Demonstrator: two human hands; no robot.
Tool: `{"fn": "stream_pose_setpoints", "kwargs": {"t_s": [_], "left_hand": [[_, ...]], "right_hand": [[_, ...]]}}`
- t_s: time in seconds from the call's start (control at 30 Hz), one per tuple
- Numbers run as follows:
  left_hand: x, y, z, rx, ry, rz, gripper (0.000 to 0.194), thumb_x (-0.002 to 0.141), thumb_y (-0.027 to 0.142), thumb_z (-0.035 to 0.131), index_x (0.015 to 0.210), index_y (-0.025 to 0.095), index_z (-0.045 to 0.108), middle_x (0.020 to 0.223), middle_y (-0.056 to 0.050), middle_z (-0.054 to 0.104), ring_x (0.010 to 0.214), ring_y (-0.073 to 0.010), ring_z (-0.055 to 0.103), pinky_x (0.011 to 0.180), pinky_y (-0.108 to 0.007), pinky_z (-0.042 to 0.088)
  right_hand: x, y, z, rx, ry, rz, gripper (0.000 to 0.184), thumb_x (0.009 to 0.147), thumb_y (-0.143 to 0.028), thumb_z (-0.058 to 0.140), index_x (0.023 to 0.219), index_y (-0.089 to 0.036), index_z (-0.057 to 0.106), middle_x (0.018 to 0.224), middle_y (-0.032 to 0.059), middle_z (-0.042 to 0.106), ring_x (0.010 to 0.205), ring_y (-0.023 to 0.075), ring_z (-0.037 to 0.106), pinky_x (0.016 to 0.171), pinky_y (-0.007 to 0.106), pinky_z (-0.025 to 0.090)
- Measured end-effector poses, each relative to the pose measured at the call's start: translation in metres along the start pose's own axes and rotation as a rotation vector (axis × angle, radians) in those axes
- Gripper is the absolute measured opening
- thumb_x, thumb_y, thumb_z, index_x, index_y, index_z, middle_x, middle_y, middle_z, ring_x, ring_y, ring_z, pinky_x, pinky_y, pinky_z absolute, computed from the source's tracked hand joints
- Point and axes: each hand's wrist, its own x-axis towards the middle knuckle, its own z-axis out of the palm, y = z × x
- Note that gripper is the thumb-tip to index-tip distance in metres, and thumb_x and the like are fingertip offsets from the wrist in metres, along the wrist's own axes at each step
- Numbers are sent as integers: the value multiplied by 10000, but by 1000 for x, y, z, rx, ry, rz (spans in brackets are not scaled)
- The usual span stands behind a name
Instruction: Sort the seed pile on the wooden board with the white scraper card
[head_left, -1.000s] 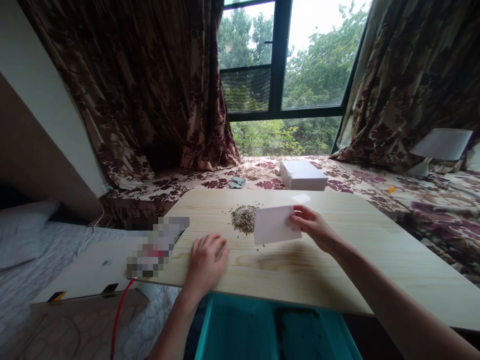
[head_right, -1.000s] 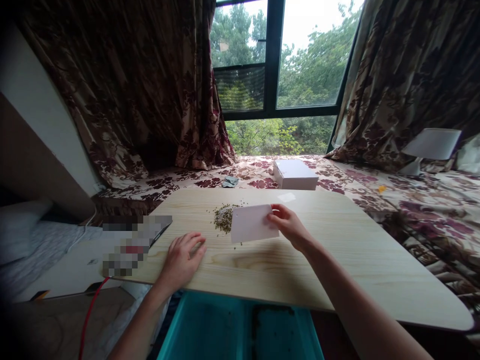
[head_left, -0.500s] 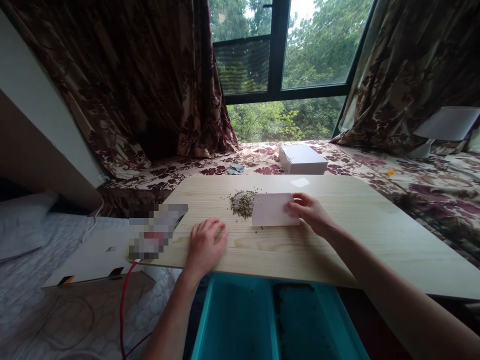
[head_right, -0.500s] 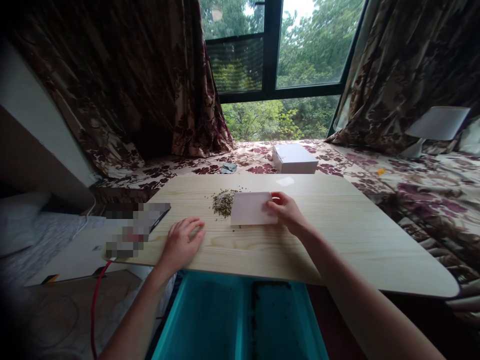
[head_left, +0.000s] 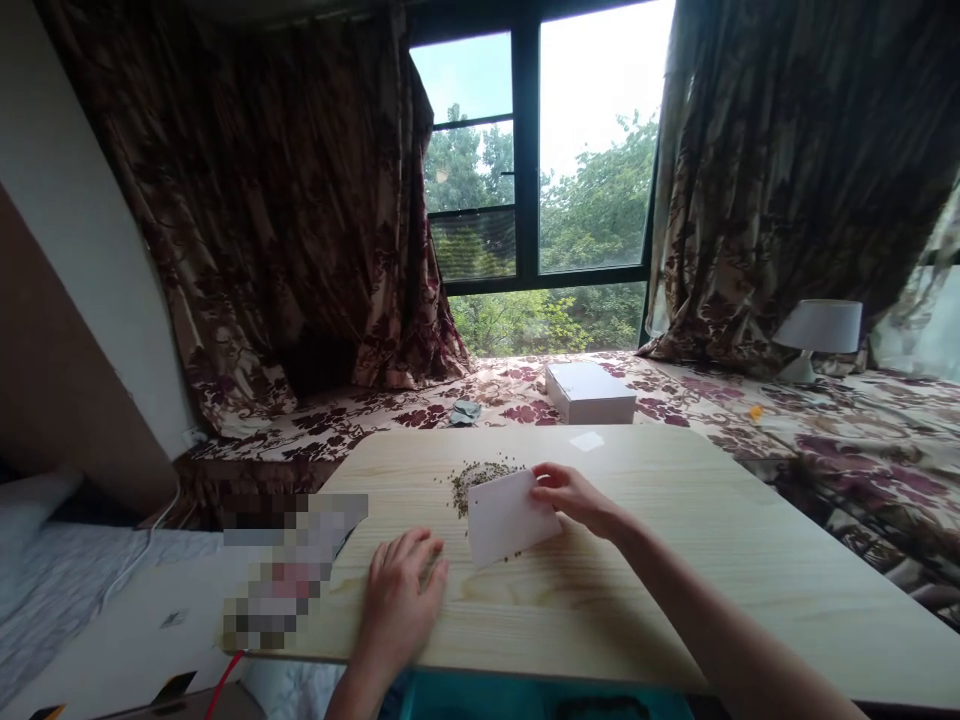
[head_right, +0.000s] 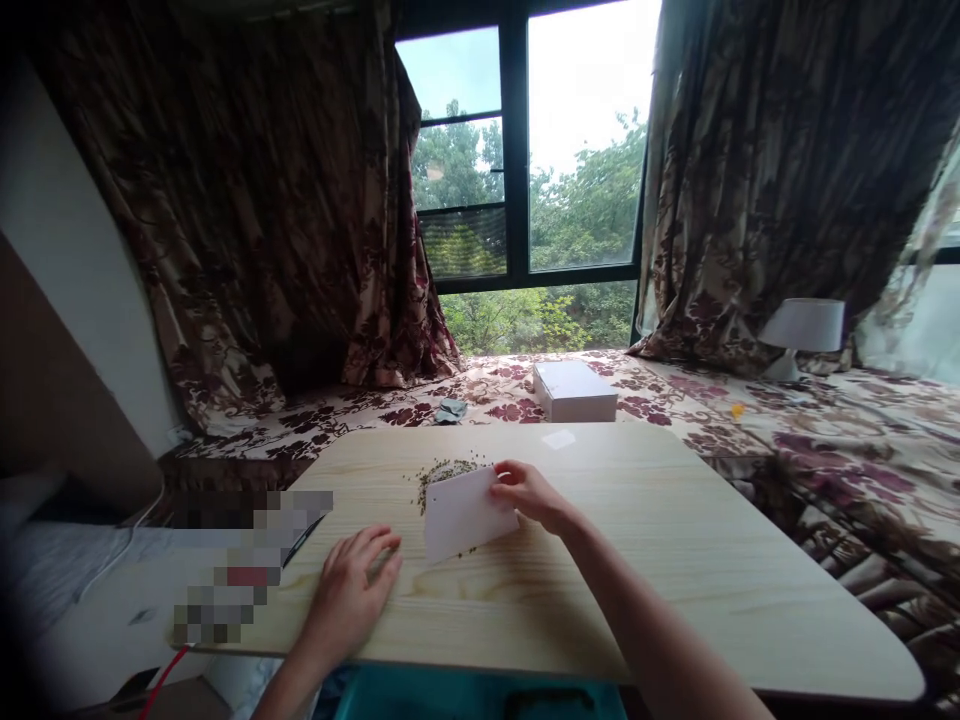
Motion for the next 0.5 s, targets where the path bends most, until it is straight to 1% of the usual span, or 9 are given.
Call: {"fn": "stream_pose_setpoints", "kwargs": {"t_s": [0.13, 0.23, 0.37, 0.5], "left_hand": [[-1, -4, 4, 7, 6, 5, 190, 811, 266, 515, 930, 252, 662, 1053, -48, 669, 1029, -226, 582, 958, -460, 405], [-1, -6, 6, 11, 23, 22, 186, 808, 269, 520, 927, 254, 663, 1050, -46, 671, 1027, -223, 583, 955, -450, 407], [-1, -5, 3, 11, 12, 19, 196, 815, 273, 508, 933, 247, 663, 1058, -42, 668, 1028, -214, 577, 954, -437, 405], [-1, -3, 1, 3, 1, 10, 194, 808, 271, 516, 938, 242, 658, 1060, -37, 663, 1025, -212, 569, 945, -425, 406]], "right_hand": [[-7, -3, -5, -22, -94, 37, 208, 608, -187, 661, 813, -165, 633, 688, -13, 659, 605, 108, 556, 556, 224, 385], [-20, -8, -9, -41, -155, 64, 235, 597, -212, 695, 820, -168, 639, 689, -12, 655, 607, 113, 550, 561, 230, 381], [-44, -11, -17, -36, -237, 114, 318, 582, -294, 758, 844, -162, 636, 709, -9, 646, 627, 114, 543, 600, 246, 390], [-75, -8, -23, 7, -278, 149, 353, 594, -328, 780, 861, -161, 620, 703, -15, 622, 628, 102, 517, 591, 235, 357]]}}
